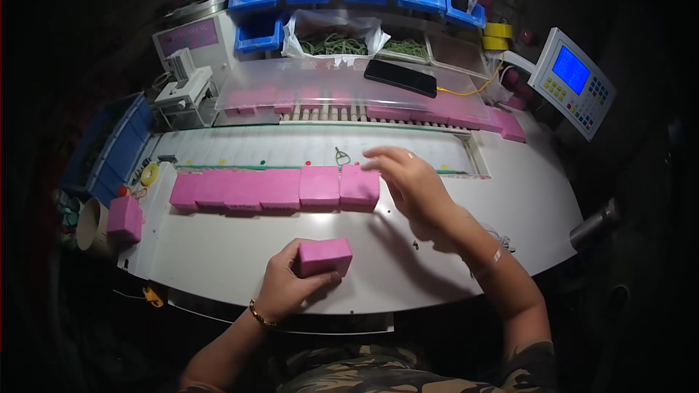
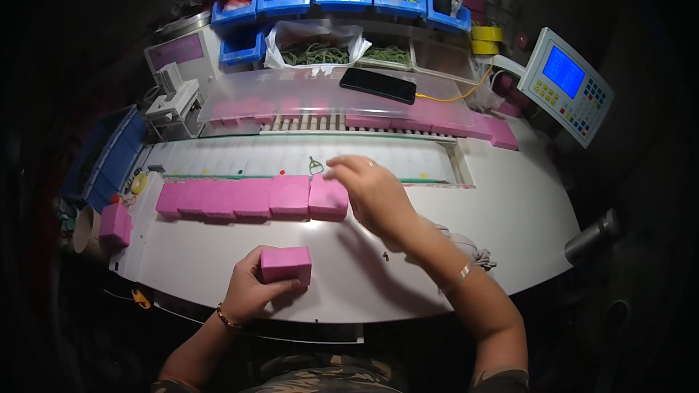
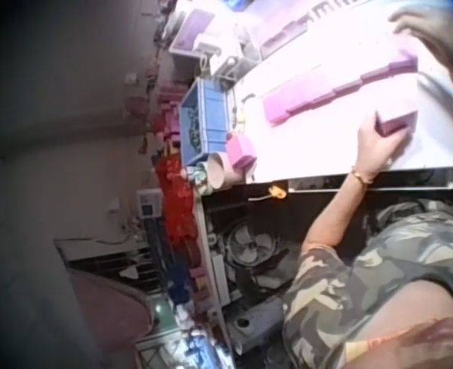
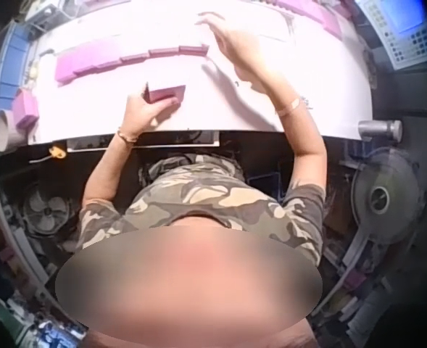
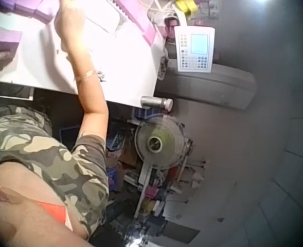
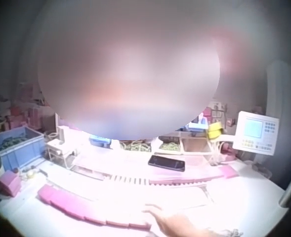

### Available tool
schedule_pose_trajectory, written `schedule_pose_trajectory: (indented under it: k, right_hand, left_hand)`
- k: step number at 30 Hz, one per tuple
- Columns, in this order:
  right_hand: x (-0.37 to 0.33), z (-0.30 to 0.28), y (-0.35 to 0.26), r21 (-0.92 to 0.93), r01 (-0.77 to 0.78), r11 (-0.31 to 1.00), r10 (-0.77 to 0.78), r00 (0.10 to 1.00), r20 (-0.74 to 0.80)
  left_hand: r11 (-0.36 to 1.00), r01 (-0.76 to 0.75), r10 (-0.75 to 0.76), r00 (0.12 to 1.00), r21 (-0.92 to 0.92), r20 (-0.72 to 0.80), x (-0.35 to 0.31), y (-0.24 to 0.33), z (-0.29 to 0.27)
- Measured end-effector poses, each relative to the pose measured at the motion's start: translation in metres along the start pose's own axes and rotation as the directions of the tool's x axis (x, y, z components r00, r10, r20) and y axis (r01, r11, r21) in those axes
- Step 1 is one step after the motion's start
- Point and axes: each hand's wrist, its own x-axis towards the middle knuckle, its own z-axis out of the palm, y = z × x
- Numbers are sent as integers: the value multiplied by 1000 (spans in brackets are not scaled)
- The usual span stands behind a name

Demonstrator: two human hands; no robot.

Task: Manually assemble parts into a small mold or container to create figurines or jewelry components.

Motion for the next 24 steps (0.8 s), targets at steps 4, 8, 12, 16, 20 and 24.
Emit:
schedule_pose_trajectory:
  k: [4, 8, 12, 16, 20, 24]
  right_hand:
    - [46, 44, 46, 121, -107, 987, 87, 983, 159]
    - [86, 91, 56, 120, -319, 940, 255, 892, 374]
    - [99, 116, 49, 25, -296, 955, 255, 860, 442]
    - [105, 122, 42, 74, -307, 949, 240, 855, 460]
    - [94, 112, 54, 112, -317, 942, 240, 869, 433]
    - [76, 99, 63, -133, -216, 967, 246, 923, 297]
  left_hand:
    - [991, -124, 125, 992, 40, -28, -4, -7, 0]
    - [956, -235, 249, 967, 177, -63, -8, -17, 1]
    - [961, -203, 221, 972, 188, -81, -9, -13, 2]
    - [958, -208, 230, 969, 199, -94, -10, -11, 0]
    - [940, -252, 279, 956, 229, -93, -7, -10, 2]
    - [931, -263, 294, 951, 251, -92, -9, -8, 2]
